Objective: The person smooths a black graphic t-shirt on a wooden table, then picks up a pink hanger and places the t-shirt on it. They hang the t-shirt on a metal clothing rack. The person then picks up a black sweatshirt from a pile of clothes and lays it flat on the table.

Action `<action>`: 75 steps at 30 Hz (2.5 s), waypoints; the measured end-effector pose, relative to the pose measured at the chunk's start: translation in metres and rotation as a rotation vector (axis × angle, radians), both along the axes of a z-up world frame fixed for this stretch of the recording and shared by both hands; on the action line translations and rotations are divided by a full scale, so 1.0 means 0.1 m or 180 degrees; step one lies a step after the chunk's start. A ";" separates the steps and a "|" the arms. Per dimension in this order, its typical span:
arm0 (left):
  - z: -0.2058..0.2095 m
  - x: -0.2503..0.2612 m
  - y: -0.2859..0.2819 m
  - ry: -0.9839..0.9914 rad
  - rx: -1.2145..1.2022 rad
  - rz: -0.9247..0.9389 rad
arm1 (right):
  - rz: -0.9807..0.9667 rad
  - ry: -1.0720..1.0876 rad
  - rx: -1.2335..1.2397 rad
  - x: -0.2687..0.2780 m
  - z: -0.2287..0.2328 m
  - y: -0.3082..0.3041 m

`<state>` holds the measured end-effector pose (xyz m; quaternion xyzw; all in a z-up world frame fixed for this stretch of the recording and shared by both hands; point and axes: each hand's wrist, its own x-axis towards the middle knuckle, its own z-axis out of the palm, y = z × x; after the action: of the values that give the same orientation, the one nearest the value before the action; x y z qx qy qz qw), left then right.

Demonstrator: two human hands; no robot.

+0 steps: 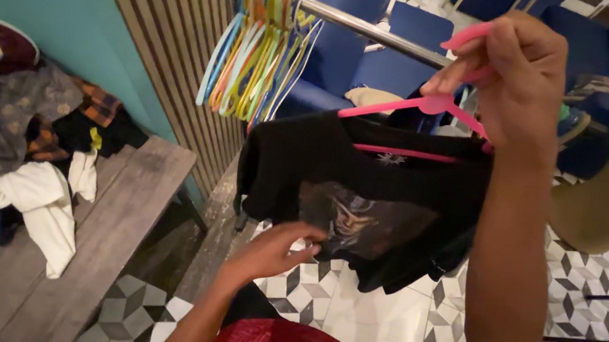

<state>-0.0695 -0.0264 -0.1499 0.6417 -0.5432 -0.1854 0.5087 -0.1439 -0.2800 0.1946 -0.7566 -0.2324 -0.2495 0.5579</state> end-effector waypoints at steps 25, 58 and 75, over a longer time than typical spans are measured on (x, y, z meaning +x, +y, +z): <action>2.49 0.52 -0.06 -0.1987 -0.1961 0.2037 | -0.1741 0.0930 -0.0771 -0.68 -0.98 -0.05; 3.11 0.84 0.66 -0.2768 -0.2098 0.2336 | -0.2088 0.3650 0.0252 0.22 -3.63 0.08; 3.13 0.74 0.27 -0.2560 -0.2153 0.2848 | -0.0939 0.2271 0.2258 0.70 -3.57 0.05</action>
<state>0.0049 0.0011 0.1634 0.6291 -0.4006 0.4745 0.4675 -0.0743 -0.2746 -0.1628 -0.5838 0.1799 -0.1156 0.7832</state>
